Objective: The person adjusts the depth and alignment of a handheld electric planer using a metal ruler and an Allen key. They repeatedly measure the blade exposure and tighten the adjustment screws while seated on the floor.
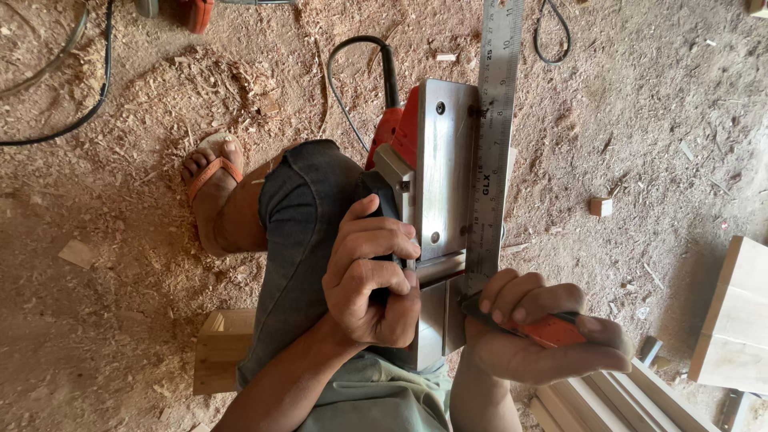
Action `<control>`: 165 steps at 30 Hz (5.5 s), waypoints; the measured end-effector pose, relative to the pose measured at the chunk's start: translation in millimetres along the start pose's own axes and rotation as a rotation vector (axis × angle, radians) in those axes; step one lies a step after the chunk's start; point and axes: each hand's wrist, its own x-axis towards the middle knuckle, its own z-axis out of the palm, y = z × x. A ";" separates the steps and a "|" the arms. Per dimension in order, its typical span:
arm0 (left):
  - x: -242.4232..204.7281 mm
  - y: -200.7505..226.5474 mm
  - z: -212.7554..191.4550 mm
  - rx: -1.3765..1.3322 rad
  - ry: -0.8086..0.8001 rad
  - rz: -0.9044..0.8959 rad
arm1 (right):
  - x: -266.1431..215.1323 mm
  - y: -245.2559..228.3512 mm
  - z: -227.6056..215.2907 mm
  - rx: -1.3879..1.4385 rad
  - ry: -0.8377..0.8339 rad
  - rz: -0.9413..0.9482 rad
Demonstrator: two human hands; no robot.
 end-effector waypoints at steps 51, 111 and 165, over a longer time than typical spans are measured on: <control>5.1 3.4 -1.6 -0.025 -0.012 0.000 | 2.9 1.3 3.4 -0.060 -0.040 -0.024; 7.8 7.0 -1.6 -0.031 0.089 0.019 | -31.1 -26.3 29.1 0.031 -0.195 0.043; -0.5 -0.5 10.7 0.126 0.114 -0.132 | -45.9 199.9 -304.8 -0.756 0.132 1.368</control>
